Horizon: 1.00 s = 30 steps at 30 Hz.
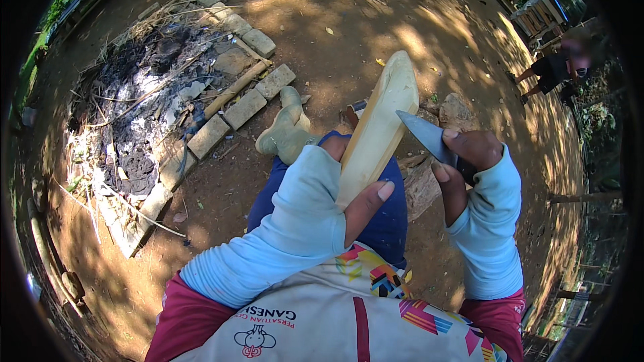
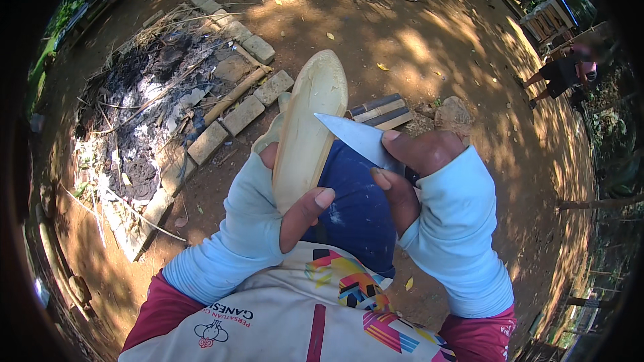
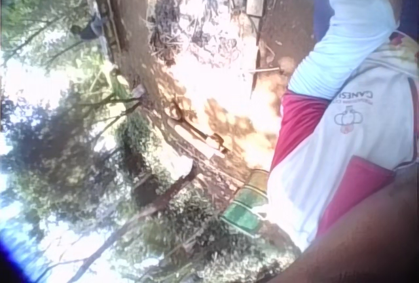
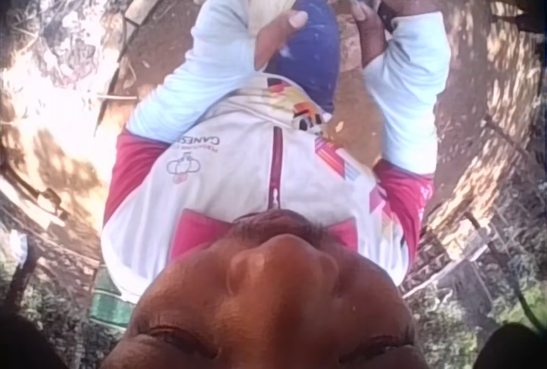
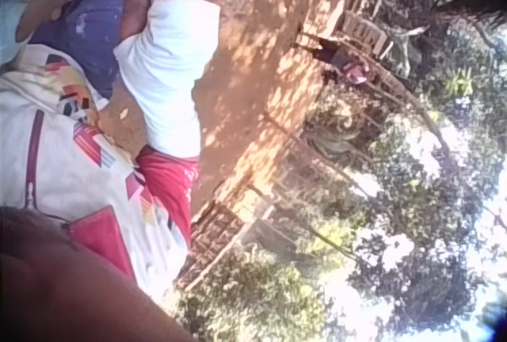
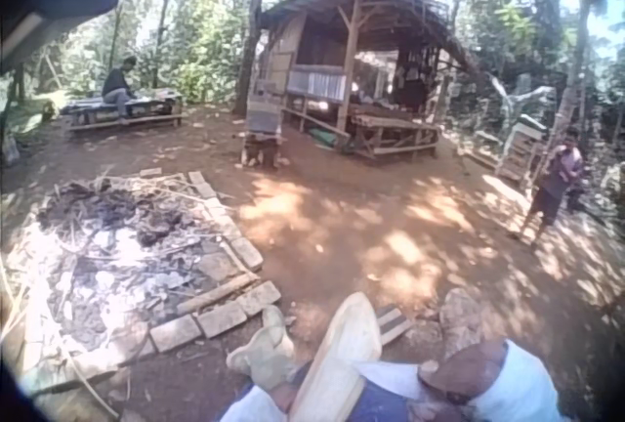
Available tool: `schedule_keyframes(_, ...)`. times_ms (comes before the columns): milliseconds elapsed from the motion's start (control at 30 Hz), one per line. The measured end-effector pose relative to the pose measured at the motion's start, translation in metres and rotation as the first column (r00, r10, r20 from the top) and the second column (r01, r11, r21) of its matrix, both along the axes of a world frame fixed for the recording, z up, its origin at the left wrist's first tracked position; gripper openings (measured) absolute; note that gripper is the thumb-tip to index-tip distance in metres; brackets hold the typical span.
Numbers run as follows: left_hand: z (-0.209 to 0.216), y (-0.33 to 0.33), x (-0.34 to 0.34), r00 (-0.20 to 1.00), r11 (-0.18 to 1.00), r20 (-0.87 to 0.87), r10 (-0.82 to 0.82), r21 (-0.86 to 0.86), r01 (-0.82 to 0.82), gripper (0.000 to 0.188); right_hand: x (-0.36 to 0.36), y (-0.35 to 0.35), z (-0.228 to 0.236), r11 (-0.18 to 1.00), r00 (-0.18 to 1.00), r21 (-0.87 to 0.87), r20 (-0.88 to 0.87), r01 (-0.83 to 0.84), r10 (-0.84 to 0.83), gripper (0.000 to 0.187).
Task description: The person sits on the ground and carves a piece of light-colored wood using a small knife. They hold the wood in their left hand and use the knife in their right hand to shave off thin strips of wood, shaping the object. The person rotates the wood periodically to work on different sides.
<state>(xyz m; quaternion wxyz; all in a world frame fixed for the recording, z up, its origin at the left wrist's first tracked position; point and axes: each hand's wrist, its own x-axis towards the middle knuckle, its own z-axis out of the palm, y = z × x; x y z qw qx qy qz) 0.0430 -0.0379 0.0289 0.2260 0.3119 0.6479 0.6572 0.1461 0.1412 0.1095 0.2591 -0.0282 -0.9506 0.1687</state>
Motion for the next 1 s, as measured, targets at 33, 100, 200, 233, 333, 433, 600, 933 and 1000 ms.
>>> schedule_keyframes(33, 0.002, 0.0, -0.001, 1.0, 1.0, -0.003, -0.015, 0.012, 0.015, 0.053, 0.003, 0.002, -0.003, 0.991, 1.0, -0.131, 0.017, -0.001, 0.004, 0.031)
schedule_keyframes(100, 0.009, 0.001, -0.006, 0.998, 0.998, 0.037, -0.047, 0.047, 0.045, 0.062, 0.009, 0.006, -0.01, 0.9, 0.998, -0.433, 0.06, 0.038, -0.013, 0.03)
schedule_keyframes(200, 0.026, 0.003, -0.014, 0.946, 0.978, 0.283, -0.158, 0.175, 0.112, 0.07, 0.013, 0.009, -0.021, 0.762, 0.996, -0.647, 0.071, 0.003, 0.057, 0.03)
schedule_keyframes(233, 0.029, 0.004, -0.017, 0.901, 0.964, 0.377, -0.213, 0.229, 0.132, 0.073, 0.013, 0.009, -0.023, 0.73, 0.994, -0.683, 0.063, -0.024, 0.092, 0.03)
schedule_keyframes(333, 0.032, 0.004, -0.024, 0.84, 0.952, 0.474, -0.264, 0.269, 0.147, 0.077, 0.014, 0.005, -0.025, 0.77, 0.993, -0.638, 0.092, 0.0, 0.076, 0.027)
schedule_keyframes(433, 0.03, -0.002, -0.028, 0.871, 0.95, 0.396, -0.291, 0.228, 0.214, 0.083, 0.011, -0.006, -0.017, 0.871, 0.987, -0.492, 0.132, -0.014, 0.09, 0.024)
schedule_keyframes(600, 0.028, -0.008, -0.024, 0.952, 0.959, 0.166, -0.257, 0.164, 0.23, 0.088, 0.002, -0.008, -0.022, 0.962, 0.963, -0.167, 0.127, -0.215, 0.238, 0.033)
schedule_keyframes(933, 0.018, -0.007, -0.014, 0.983, 0.978, -0.073, -0.17, 0.113, 0.177, 0.085, 0.003, -0.008, -0.017, 0.978, 0.969, 0.015, 0.138, -0.208, 0.204, 0.034)
schedule_keyframes(1000, 0.016, -0.004, -0.012, 0.986, 0.974, -0.036, -0.165, 0.148, 0.168, 0.083, 0.004, -0.009, -0.015, 0.982, 0.972, 0.021, 0.143, -0.19, 0.185, 0.033)
